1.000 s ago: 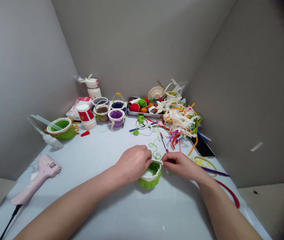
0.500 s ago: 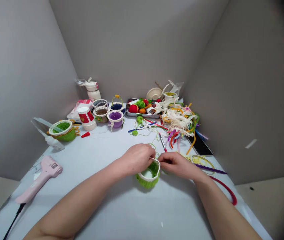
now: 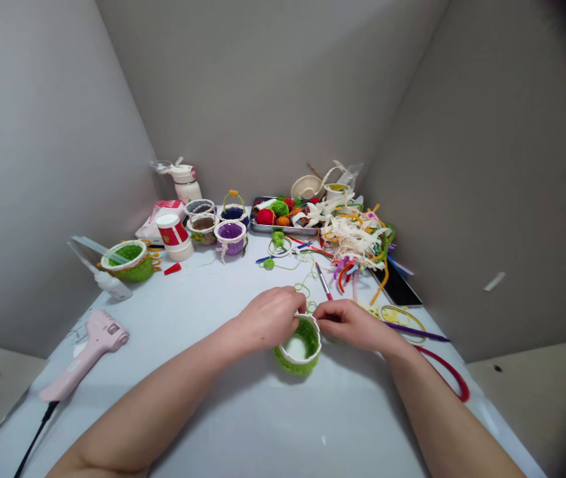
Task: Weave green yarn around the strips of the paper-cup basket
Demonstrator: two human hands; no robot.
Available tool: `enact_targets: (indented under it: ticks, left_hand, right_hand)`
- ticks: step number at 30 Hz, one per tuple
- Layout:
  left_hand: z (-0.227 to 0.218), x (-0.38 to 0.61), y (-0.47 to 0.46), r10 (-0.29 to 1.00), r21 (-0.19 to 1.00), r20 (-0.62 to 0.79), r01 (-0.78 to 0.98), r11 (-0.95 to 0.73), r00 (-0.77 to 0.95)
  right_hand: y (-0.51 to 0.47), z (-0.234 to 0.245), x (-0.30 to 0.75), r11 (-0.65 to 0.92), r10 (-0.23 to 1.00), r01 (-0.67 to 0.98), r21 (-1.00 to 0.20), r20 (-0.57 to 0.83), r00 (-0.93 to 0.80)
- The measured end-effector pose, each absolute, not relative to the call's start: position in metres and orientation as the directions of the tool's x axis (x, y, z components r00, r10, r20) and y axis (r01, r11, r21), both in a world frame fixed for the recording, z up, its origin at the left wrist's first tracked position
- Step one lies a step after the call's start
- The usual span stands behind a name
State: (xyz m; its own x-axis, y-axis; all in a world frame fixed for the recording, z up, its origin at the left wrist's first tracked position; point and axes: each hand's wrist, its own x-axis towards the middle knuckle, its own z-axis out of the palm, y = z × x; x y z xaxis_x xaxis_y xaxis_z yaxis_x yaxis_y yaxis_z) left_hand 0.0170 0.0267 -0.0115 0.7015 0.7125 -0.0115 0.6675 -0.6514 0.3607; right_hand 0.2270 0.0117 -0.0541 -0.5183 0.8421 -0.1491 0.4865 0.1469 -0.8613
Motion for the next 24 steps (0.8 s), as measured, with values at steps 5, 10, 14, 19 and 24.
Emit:
enact_targets:
  ticks: [5,10,14,19,24]
  left_hand:
    - [-0.015,0.018,0.032,0.655,0.566,0.024,0.530,-0.631,0.755]
    - [-0.018,0.023,0.032,0.713,0.550,0.030,0.584,-0.597,0.701]
    - [-0.017,0.024,0.029,0.724,0.526,0.015,0.610,-0.592,0.690]
    - [-0.018,0.024,0.026,0.739,0.496,0.011,0.638,-0.590,0.674]
    - [-0.016,0.024,0.023,0.755,0.455,-0.025,0.679,-0.576,0.656]
  right_hand:
    - [0.011,-0.054,0.228,0.168,0.841,0.466,-0.869,-0.120,-0.527]
    - [0.007,-0.047,0.234,0.129,0.853,0.471,-0.873,-0.145,-0.501]
    - [0.001,-0.036,0.232,0.130,0.873,0.465,-0.875,-0.121,-0.472]
    - [-0.005,-0.028,0.216,0.129,0.927,0.496,-0.859,-0.073,-0.368]
    - [-0.009,-0.030,0.206,0.089,0.958,0.484,-0.871,-0.059,-0.281]
